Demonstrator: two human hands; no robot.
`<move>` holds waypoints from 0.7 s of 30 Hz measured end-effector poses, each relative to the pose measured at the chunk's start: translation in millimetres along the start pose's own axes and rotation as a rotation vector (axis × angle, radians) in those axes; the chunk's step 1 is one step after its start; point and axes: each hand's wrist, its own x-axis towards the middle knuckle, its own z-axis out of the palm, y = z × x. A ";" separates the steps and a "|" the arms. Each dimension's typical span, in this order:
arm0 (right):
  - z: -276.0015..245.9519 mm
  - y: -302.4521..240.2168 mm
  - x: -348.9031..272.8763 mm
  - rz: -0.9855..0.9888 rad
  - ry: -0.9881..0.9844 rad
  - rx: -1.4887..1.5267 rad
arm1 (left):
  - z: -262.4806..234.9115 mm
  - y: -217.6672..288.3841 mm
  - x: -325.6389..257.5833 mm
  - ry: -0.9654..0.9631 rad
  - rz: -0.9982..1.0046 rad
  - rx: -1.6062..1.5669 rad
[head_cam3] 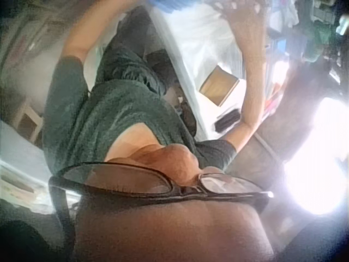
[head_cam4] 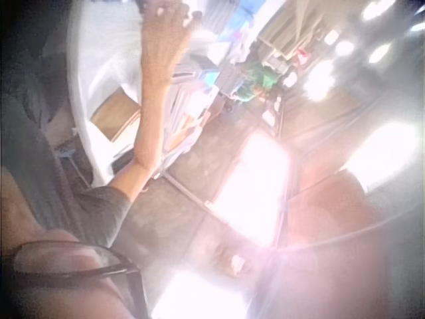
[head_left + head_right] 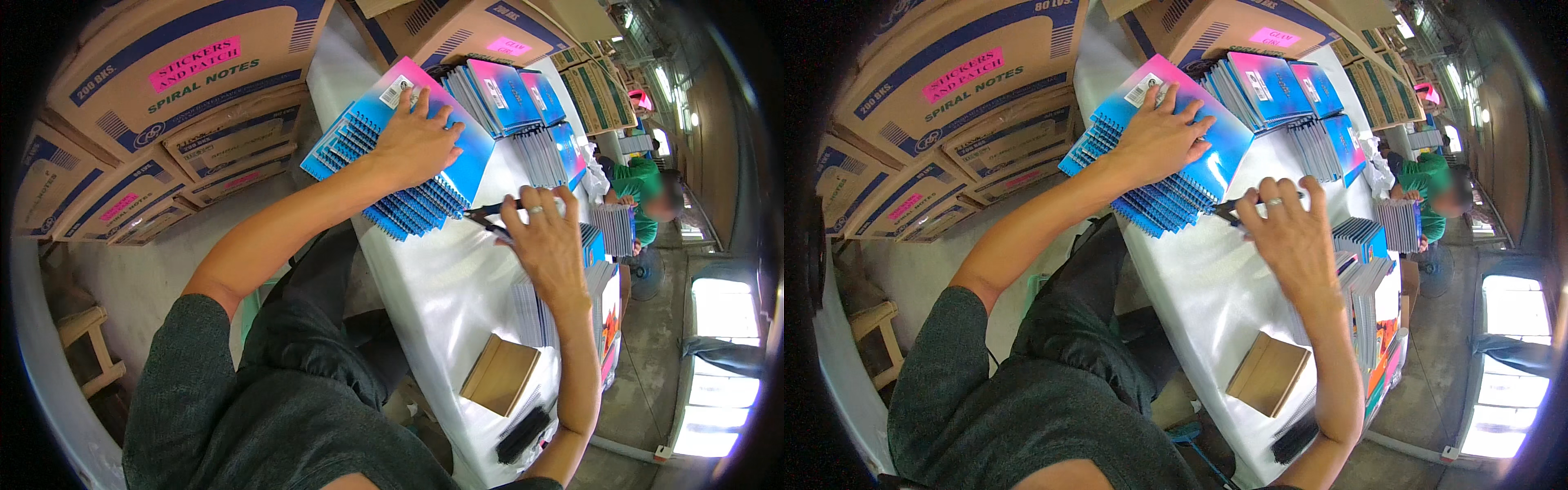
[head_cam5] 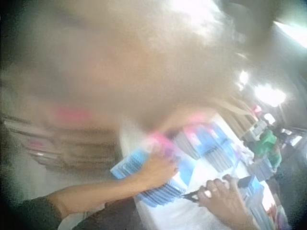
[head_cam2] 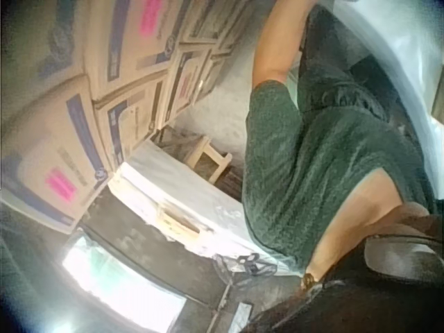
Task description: The person organizes stacks of spiral notebooks on a table and uses blue shears to trim or adjust the spiral bindings.
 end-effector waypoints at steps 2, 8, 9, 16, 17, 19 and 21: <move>8.0 15.7 -6.6 -0.100 0.111 -0.060 | -6.5 2.9 2.5 -0.063 -0.008 -0.003; 22.7 21.9 -2.4 -0.247 0.255 -0.195 | -6.7 1.4 2.2 -0.064 -0.016 -0.024; 22.9 21.6 -1.9 -0.267 0.258 -0.202 | -7.1 1.5 2.6 -0.071 -0.014 -0.023; 24.4 20.5 -5.1 -0.317 0.295 -0.260 | -4.1 1.4 -0.8 -0.024 -0.002 -0.006; 25.4 18.9 -5.1 -0.319 0.306 -0.268 | -5.3 0.6 -2.7 -0.030 0.005 -0.024; 26.4 13.0 -8.5 -0.299 0.304 -0.281 | -10.0 0.8 -1.7 -0.042 0.018 -0.047; 22.6 -0.5 -13.2 -0.179 0.205 -0.237 | -13.4 2.1 0.1 -0.055 0.024 -0.064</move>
